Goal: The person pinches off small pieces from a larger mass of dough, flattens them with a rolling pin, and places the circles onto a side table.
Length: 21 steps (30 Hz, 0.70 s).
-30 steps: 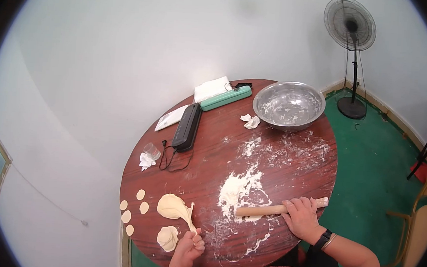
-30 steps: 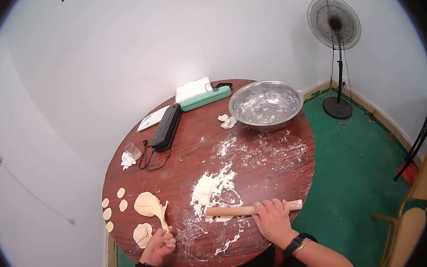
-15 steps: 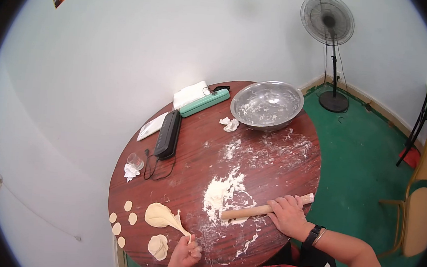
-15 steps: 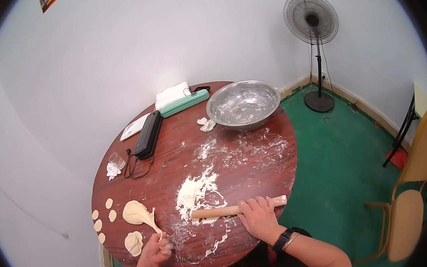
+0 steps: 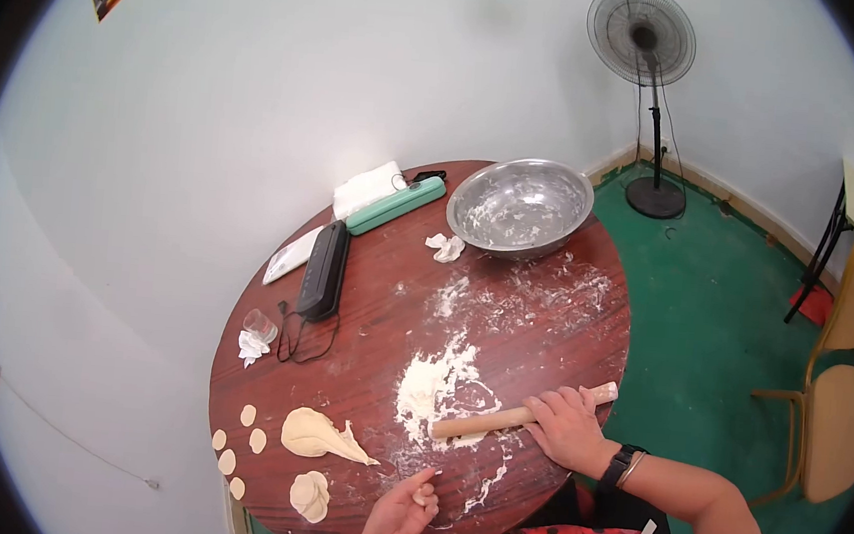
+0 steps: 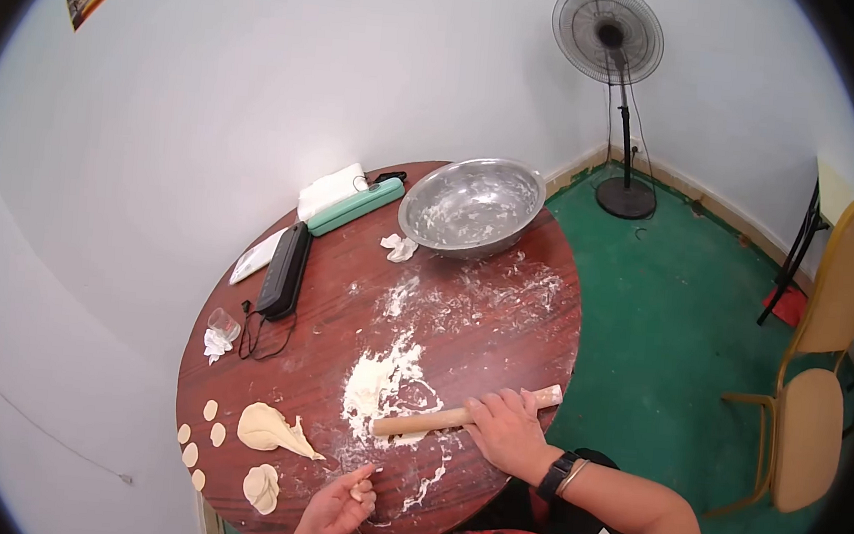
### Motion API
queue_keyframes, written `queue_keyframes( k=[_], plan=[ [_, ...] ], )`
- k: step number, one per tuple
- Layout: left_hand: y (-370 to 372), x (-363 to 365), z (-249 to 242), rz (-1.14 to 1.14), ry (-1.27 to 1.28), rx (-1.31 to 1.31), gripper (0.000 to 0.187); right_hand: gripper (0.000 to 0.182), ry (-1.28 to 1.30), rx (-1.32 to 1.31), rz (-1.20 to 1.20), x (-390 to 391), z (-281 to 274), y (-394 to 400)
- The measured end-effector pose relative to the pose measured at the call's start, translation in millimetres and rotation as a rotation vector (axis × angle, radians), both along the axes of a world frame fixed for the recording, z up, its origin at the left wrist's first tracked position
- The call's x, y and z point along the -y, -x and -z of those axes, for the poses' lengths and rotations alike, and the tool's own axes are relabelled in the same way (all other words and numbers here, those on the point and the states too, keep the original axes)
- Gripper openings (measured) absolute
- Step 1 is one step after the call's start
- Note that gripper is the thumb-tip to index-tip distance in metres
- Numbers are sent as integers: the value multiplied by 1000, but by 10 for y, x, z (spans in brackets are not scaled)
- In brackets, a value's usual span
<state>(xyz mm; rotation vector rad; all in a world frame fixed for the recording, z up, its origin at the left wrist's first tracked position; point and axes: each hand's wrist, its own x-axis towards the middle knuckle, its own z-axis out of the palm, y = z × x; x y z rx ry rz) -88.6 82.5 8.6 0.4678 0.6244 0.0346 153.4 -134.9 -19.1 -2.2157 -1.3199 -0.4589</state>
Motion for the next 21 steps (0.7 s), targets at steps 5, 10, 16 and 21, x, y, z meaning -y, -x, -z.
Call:
queue_keyframes(
  k=[5, 10, 16, 21],
  plan=[
    [-91, 215, -65, -133, -240, -87, 43, 40, 9, 13, 2, -1, -26, 14],
    [-175, 349, -130, -328, -315, -118, 34, 40, 0, 24, 5, 2, -37, 15],
    [-181, 277, -38, -405, 59, 230, 36, 38, 8, 47, 30, -25, -24, 23],
    [-209, 429, -262, -377, -261, 62, 34, 40, 31, -16, 9, -30, -22, 14]
  ],
)
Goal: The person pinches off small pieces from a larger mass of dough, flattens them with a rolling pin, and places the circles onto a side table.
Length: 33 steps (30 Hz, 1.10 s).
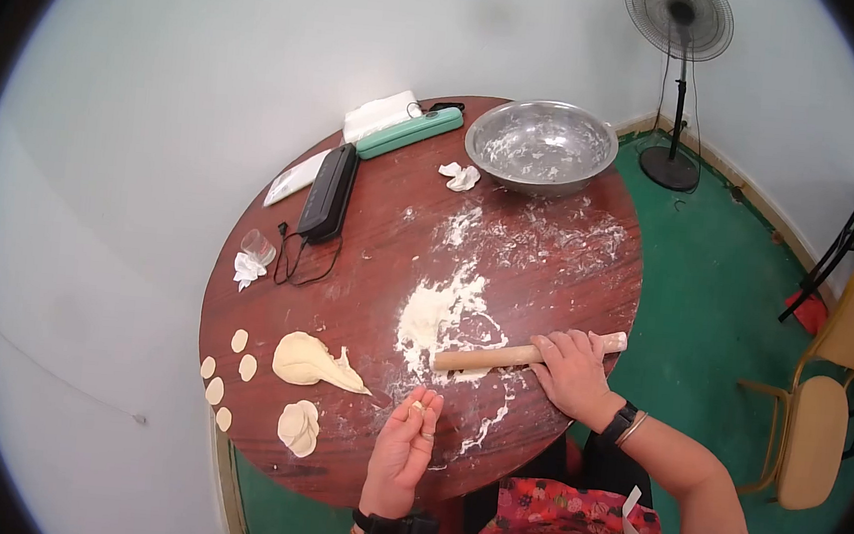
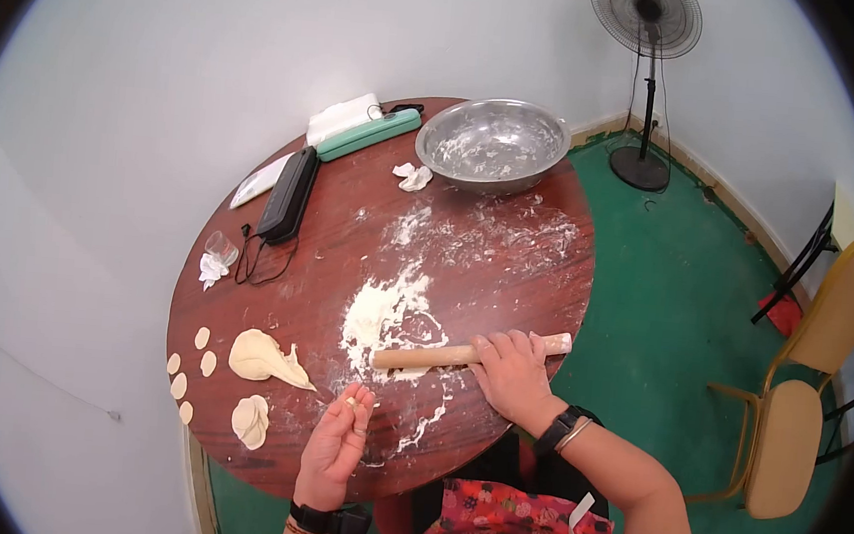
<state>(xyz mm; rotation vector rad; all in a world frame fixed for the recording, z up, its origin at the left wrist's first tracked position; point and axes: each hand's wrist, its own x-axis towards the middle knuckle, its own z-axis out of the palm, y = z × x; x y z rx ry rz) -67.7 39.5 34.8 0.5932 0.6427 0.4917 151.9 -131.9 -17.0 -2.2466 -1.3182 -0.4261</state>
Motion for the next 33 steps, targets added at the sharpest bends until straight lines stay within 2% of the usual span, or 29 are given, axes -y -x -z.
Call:
queue_keyframes(
  k=[3, 6, 9, 12, 15, 21, 24, 27, 30, 33],
  plan=[
    [122, -110, 233, 27, 107, 72, 29, 41, 5, 3, 6, -6, 5, 4],
    [219, -219, 332, 161, 254, 299, 25, 42, 5, -18, 0, -6, -21, 9],
    [214, -197, 289, 130, 262, 258, 22, 43, 9, -2, 8, -9, -34, 21],
    [75, -61, 20, -59, 145, -24, 19, 43, 13, -1, 9, -11, -43, 24],
    [-31, 58, -281, -106, 105, -182, 18, 44, 13, -4, 0, -15, -38, 20],
    [338, -223, 340, 274, 357, 518, 19, 44, 28, -13, 4, -22, -57, 35],
    [374, -251, 446, 385, 401, 656, 19, 44, 33, -5, 9, -19, -65, 44],
    [289, -100, 263, 96, 156, 378, 19, 44, 27, -8, 4, -21, -78, 45],
    [182, 26, -12, -74, 34, 15, 29, 43, 28, -9, 7, -21, -70, 45],
    [264, 16, 91, -76, 36, 44, 41, 44, 18, 4, 3, -23, -83, 49]
  ],
)
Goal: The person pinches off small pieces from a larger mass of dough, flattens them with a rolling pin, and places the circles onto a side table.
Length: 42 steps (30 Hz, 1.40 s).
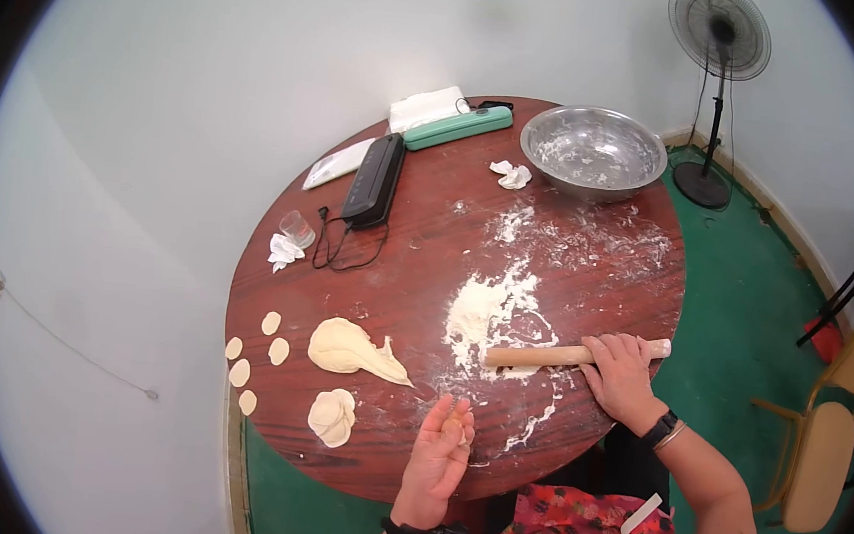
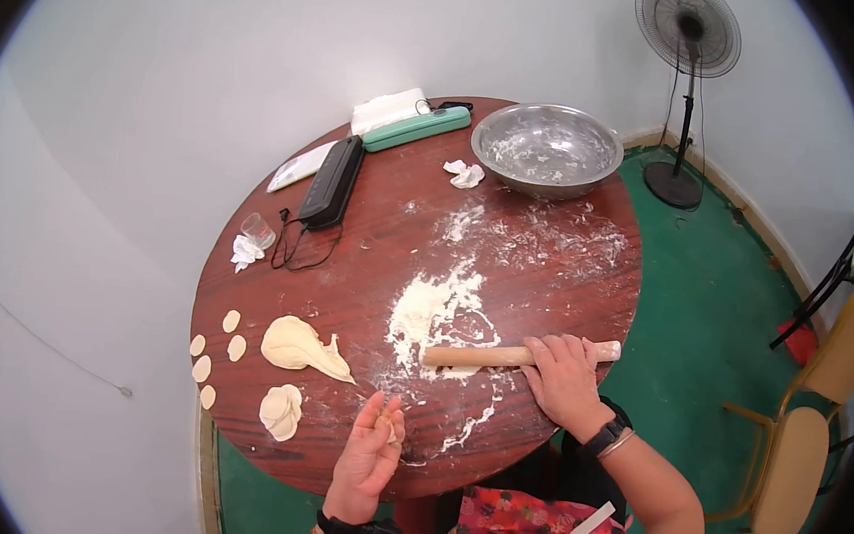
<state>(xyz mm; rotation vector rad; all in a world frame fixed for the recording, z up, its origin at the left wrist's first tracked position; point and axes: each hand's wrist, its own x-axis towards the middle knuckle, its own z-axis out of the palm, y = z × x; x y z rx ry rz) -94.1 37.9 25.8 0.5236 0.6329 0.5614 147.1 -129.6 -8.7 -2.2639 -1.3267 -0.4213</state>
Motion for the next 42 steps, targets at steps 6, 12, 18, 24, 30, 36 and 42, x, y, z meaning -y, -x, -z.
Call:
queue_keyframes(
  k=[6, 12, 18, 24, 30, 36, 42],
  plan=[
    [170, -157, 144, 209, 252, 227, 29, 43, -33, 17, -8, 4, -19, 6],
    [188, -231, 247, 329, 318, 404, 36, 42, -39, 27, -12, 17, -7, -8],
    [-222, 47, -386, 12, 3, -264, 25, 39, -79, 32, -18, 19, 9, -18],
    [17, -295, 73, 352, 165, 306, 31, 40, -53, 50, -6, 27, 3, -18],
    [-230, -67, -192, 74, 156, 142, 35, 40, -57, 63, 0, 32, 70, -32],
    [-266, -39, -78, 159, -1, -91, 24, 42, -36, 28, -6, 25, 72, -44],
    [-257, -268, 183, 456, 2, -5, 29, 42, -37, 6, -8, 41, 78, -50]
  ],
)
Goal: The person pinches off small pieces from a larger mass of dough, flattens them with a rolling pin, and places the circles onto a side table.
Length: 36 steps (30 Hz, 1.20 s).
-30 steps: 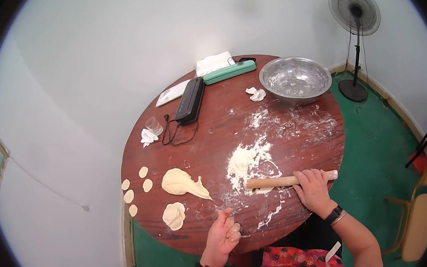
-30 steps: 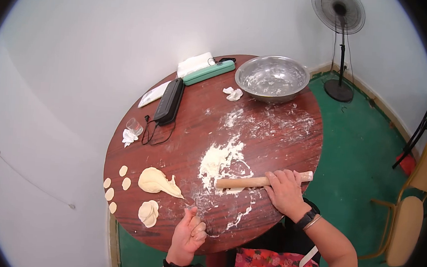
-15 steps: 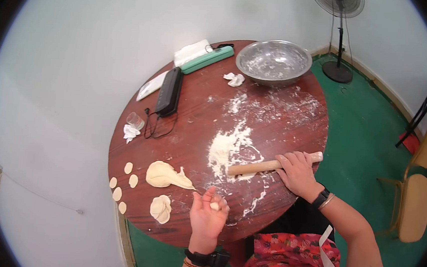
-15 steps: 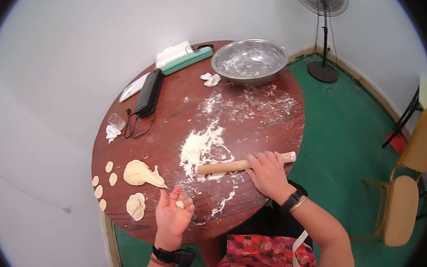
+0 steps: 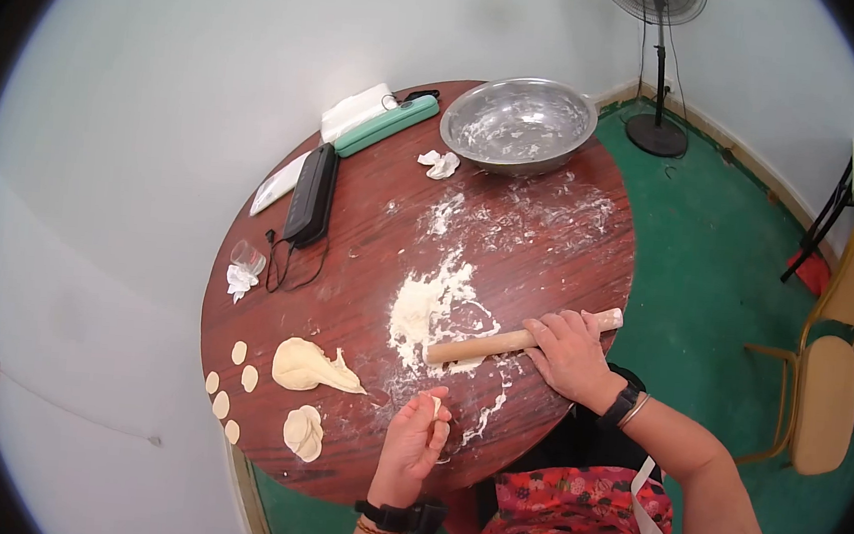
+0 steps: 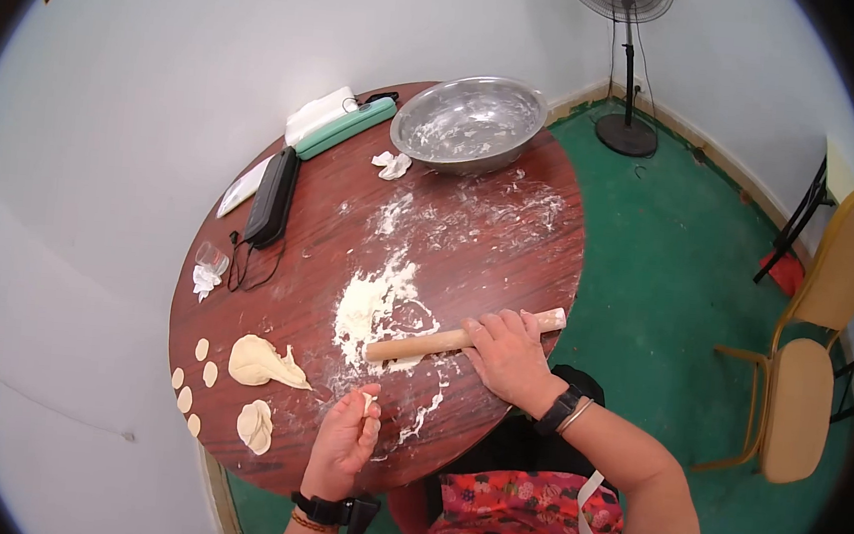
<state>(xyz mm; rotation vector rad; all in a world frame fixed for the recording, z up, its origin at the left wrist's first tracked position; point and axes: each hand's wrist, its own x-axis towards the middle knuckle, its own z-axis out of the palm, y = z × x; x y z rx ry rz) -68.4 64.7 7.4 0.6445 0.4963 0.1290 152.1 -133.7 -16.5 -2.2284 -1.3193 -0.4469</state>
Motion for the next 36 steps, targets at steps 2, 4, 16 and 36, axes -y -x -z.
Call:
queue_keyframes(
  k=[2, 4, 16, 36],
  plan=[
    [-56, -37, 34, 53, -123, -38, 32, 42, 5, -18, 1, 9, 1, -4],
    [-178, -5, -8, 0, -357, -217, 37, 40, 3, -19, 5, 12, 0, -7],
    [-591, 218, -55, 9, -864, -476, 26, 37, -58, -40, -3, 27, 34, -42],
    [-835, 193, -37, 23, -1880, -409, 25, 35, -102, -131, 38, 30, 83, -155]
  ],
)
